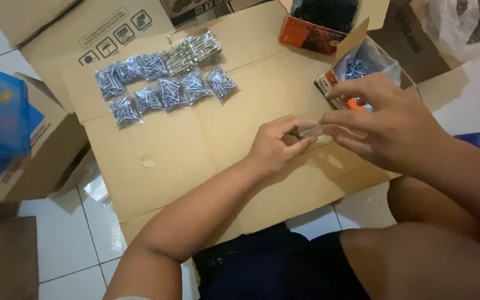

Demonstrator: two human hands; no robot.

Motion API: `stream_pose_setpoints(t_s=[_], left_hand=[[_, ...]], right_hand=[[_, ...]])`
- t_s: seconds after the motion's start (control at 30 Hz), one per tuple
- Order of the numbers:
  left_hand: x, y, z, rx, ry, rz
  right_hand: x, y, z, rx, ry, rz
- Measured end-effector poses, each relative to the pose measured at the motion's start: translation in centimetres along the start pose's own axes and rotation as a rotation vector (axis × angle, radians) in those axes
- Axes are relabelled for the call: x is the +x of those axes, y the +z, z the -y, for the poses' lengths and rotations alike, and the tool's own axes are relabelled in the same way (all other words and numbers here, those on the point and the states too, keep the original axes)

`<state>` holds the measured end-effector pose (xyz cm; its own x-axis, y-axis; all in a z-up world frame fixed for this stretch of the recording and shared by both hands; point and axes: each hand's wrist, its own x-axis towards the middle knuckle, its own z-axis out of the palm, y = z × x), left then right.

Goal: Packaging metal screws into small plastic bags

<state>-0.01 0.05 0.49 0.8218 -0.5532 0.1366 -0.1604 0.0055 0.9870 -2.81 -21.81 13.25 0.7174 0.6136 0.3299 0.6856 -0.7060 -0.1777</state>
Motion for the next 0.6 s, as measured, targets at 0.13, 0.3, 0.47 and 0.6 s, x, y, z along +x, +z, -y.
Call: stream_pose_setpoints(t_s=[0.13,0.3,0.47,0.6], left_hand=[[0.1,0.2,0.7,0.08,0.121,-0.003],[0.1,0.5,1.2,0.09,0.166,0.021],[0.2,0.3,0.9,0.117,0.04,0.054],[0.2,0.9,2.1,0.098,0.05,0.039]], right_hand=[[0.4,-0.6,0.3,-0.054,-0.054,0.067],[0.3,-0.8,0.0,0.044,-0.043,0.102],[0.0,-1.0,-0.3,-0.023,0.033,0.123],[-0.2,-0.8,-0.4,-0.023,0.046,0.147]])
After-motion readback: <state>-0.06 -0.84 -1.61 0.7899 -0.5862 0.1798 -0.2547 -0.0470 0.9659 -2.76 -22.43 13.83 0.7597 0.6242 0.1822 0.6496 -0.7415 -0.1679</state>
